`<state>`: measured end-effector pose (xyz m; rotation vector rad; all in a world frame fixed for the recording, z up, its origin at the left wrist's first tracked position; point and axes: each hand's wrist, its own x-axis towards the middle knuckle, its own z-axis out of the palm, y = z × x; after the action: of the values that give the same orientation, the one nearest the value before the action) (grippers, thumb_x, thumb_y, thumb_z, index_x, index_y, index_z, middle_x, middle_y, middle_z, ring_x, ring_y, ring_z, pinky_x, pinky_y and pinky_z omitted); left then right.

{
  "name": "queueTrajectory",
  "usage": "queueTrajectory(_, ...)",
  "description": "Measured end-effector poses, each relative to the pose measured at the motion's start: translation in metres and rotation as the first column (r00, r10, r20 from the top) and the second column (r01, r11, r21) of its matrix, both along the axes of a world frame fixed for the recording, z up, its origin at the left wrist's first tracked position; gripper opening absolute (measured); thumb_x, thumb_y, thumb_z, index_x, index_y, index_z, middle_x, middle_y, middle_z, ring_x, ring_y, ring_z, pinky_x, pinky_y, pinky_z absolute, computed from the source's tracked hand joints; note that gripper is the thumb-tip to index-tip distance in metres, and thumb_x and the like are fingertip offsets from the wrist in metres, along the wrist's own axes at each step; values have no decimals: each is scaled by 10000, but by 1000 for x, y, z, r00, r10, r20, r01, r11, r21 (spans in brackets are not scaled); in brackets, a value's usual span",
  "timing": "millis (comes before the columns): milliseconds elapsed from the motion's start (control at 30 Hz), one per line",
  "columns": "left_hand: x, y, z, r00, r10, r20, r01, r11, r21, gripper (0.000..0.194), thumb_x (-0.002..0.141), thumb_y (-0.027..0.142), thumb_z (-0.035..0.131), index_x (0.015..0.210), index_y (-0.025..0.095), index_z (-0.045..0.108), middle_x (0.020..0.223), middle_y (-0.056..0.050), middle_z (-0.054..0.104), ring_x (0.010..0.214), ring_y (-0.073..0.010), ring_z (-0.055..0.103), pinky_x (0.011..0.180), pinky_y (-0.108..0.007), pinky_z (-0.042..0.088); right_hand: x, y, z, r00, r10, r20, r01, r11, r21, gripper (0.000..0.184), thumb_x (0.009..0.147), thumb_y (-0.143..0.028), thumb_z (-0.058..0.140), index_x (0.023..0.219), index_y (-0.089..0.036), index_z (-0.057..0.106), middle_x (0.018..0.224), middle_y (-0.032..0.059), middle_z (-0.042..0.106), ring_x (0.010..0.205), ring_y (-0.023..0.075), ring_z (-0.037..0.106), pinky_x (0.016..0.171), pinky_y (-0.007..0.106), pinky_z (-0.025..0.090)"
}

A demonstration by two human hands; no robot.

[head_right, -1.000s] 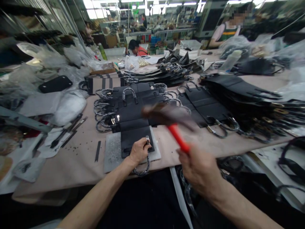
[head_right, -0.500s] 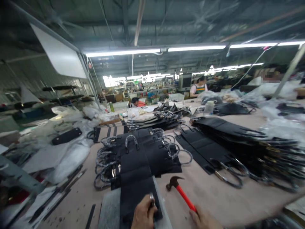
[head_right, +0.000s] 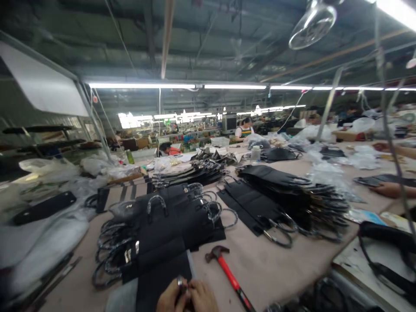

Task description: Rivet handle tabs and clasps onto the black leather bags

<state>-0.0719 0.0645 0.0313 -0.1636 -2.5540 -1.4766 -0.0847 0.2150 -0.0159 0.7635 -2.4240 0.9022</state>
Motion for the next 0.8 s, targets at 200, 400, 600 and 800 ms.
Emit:
queueTrajectory(200, 22, -4, -2, 994, 43, -98, -32, 993, 117, 115, 893, 224, 564, 887, 201, 677, 942, -70, 740, 923, -212, 710, 924, -354, 575, 25, -2, 14, 981, 76, 179, -66, 996, -61, 296, 920, -216, 539, 1190, -215, 661, 1247, 131, 653, 1160, 285, 595, 1008, 487, 512)
queueTrajectory(400, 9, -24, -6, 944, 323, 64, -321, 861, 396, 196, 936, 352, 596, 968, 181, 686, 939, -78, 739, 903, -211, 738, 841, -360, 626, 26, 1, 5, 965, 96, 244, -80, 994, -76, 320, 913, -310, 640, 1213, -198, 659, 1299, 148, 635, 1211, 328, 554, 1053, 552, 462)
queueTrajectory(600, 13, -101, 19, 886, 432, 166, -456, 754, 473, 372, 814, 508, 719, 939, 158, 699, 900, -57, 733, 830, -211, 740, 686, -304, 626, 26, 3, 7, 976, 75, 202, -64, 996, -60, 333, 907, -336, 665, 1209, -198, 667, 1297, 139, 650, 1210, 318, 576, 1059, 541, 473)
queueTrajectory(800, 71, -216, 27, 744, 642, 187, -627, 767, -136, 347, 840, 498, 618, 725, 174, 663, 703, -54, 711, 707, -235, 712, 652, -309, 546, 26, 4, 1, 976, 90, 197, -81, 995, -53, 326, 948, -326, 601, 1245, -202, 656, 1320, 133, 646, 1227, 303, 575, 1058, 518, 484)
